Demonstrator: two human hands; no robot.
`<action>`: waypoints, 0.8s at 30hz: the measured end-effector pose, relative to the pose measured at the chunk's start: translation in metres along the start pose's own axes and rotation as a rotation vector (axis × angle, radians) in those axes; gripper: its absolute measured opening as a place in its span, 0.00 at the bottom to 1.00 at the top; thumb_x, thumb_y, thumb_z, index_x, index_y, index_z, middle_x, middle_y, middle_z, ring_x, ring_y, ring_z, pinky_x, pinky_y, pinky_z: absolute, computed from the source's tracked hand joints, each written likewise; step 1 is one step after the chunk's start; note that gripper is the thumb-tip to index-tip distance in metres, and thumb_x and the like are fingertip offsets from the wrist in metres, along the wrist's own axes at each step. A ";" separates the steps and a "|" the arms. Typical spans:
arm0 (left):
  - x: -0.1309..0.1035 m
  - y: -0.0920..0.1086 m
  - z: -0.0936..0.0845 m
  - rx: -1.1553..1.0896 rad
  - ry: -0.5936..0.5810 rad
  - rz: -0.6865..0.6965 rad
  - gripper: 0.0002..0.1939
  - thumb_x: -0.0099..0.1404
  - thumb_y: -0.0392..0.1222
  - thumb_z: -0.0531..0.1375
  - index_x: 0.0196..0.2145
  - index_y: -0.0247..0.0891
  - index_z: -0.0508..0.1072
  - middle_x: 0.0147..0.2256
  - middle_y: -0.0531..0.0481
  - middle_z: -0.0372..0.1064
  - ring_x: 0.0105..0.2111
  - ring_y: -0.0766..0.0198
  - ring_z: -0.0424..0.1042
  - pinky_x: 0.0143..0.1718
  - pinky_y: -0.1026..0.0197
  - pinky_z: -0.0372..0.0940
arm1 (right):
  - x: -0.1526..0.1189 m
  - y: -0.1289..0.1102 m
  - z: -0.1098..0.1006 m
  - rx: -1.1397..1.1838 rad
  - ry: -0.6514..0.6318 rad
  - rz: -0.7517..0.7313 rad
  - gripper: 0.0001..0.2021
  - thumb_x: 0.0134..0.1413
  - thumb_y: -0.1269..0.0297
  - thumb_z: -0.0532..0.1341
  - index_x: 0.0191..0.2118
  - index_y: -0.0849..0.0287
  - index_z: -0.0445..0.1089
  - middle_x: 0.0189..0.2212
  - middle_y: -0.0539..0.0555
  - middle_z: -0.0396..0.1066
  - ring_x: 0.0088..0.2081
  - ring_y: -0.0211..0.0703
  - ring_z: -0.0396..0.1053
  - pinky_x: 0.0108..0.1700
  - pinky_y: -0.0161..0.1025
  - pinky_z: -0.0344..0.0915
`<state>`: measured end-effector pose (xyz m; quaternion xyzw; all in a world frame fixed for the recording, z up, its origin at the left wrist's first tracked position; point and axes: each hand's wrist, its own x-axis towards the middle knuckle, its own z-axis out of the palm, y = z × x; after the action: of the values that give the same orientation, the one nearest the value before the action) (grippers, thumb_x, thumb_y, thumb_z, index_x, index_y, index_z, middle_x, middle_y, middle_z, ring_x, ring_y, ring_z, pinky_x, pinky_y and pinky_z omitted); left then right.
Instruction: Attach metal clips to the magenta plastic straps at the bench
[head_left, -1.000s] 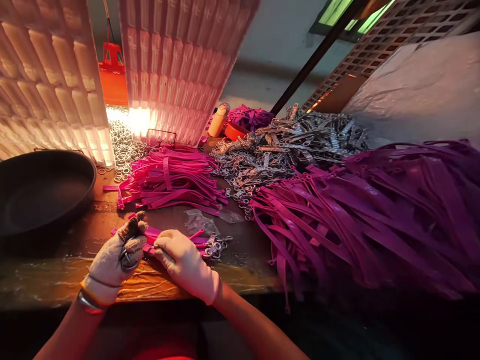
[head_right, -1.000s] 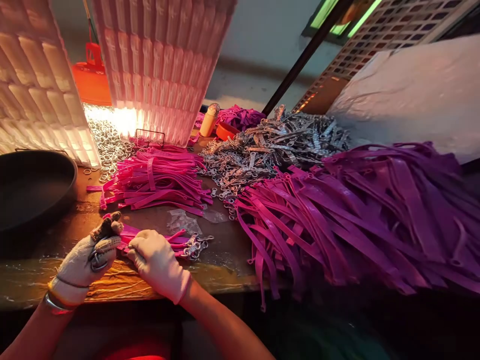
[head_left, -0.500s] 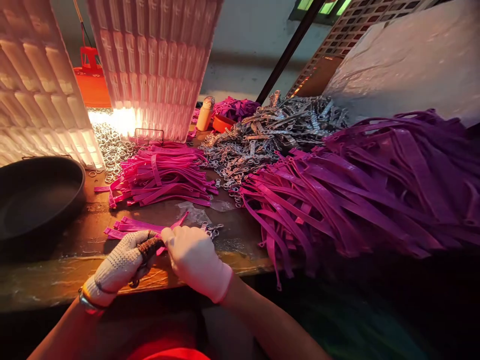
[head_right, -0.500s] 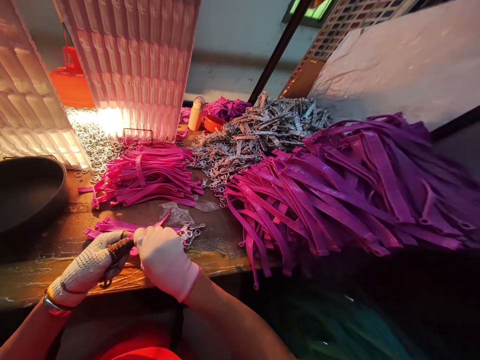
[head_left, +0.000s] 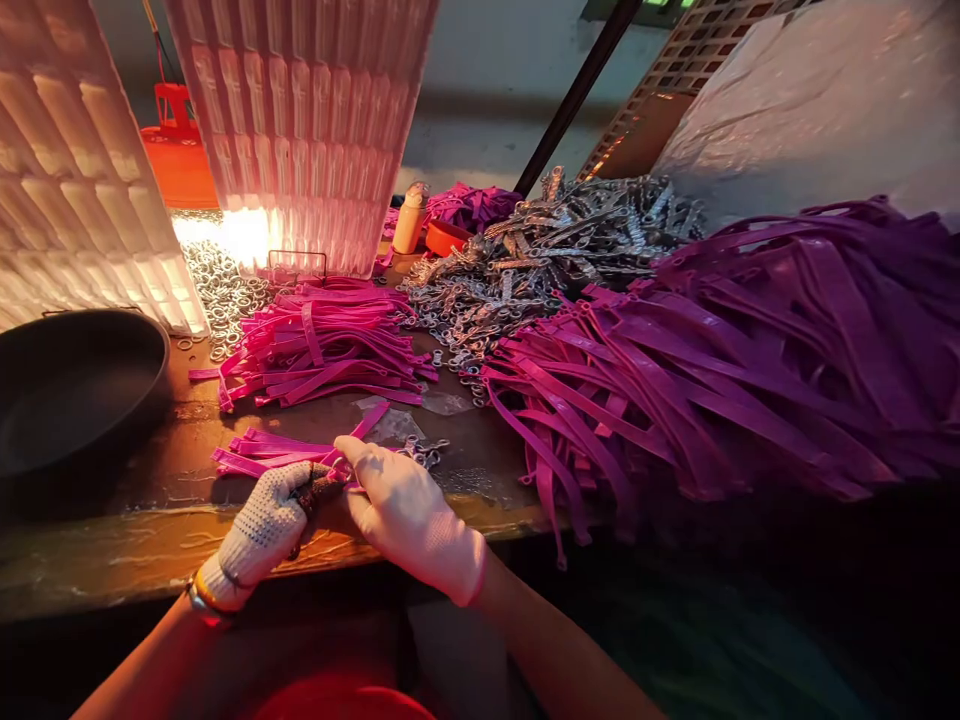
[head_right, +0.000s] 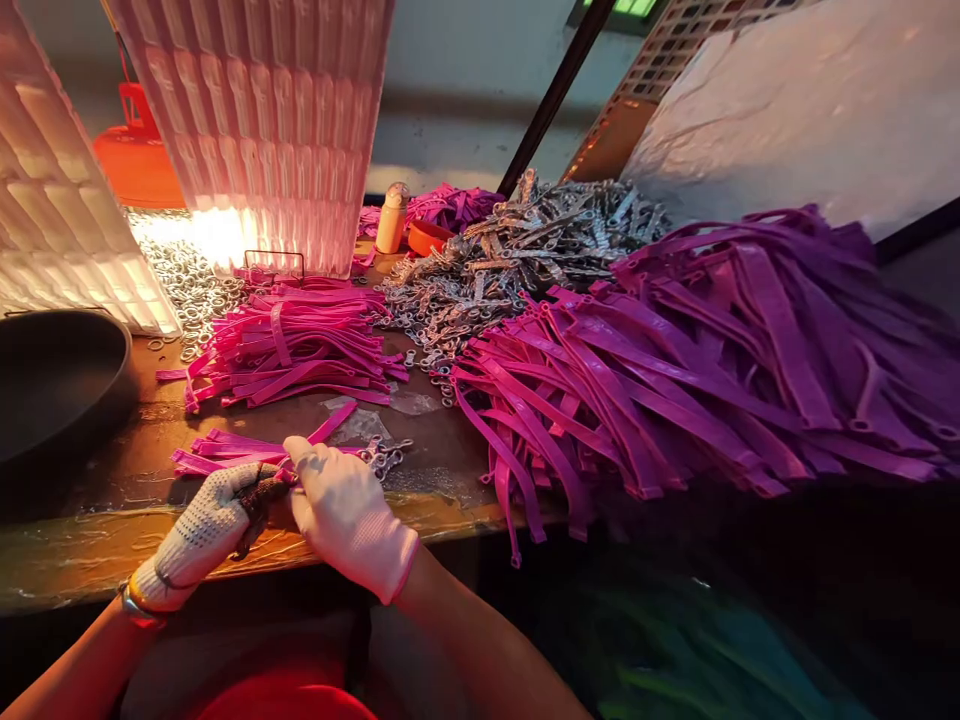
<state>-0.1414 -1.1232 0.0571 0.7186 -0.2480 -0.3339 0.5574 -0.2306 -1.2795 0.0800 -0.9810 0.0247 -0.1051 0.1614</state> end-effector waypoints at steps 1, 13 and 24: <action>0.000 0.001 0.000 0.016 0.021 0.021 0.19 0.68 0.56 0.59 0.29 0.39 0.72 0.16 0.56 0.58 0.15 0.68 0.53 0.16 0.66 0.50 | 0.003 0.000 -0.003 0.019 -0.069 0.034 0.25 0.62 0.63 0.63 0.62 0.61 0.62 0.44 0.58 0.78 0.45 0.49 0.75 0.44 0.40 0.64; -0.001 0.009 0.000 0.395 -0.002 0.237 0.11 0.64 0.39 0.58 0.27 0.38 0.78 0.27 0.47 0.76 0.28 0.59 0.70 0.31 0.62 0.60 | -0.005 0.014 0.024 -0.101 -0.147 -0.105 0.08 0.57 0.61 0.61 0.37 0.62 0.69 0.26 0.56 0.76 0.28 0.48 0.75 0.28 0.38 0.55; 0.006 0.007 0.003 0.344 0.097 0.163 0.17 0.68 0.51 0.59 0.30 0.37 0.79 0.28 0.47 0.75 0.28 0.60 0.68 0.32 0.61 0.61 | 0.003 0.020 0.007 -0.157 -0.090 -0.096 0.06 0.61 0.63 0.59 0.40 0.61 0.67 0.26 0.54 0.74 0.28 0.47 0.73 0.29 0.39 0.53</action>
<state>-0.1393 -1.1312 0.0624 0.7960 -0.3318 -0.2052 0.4628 -0.2259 -1.2965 0.0676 -0.9944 -0.0217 -0.0663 0.0796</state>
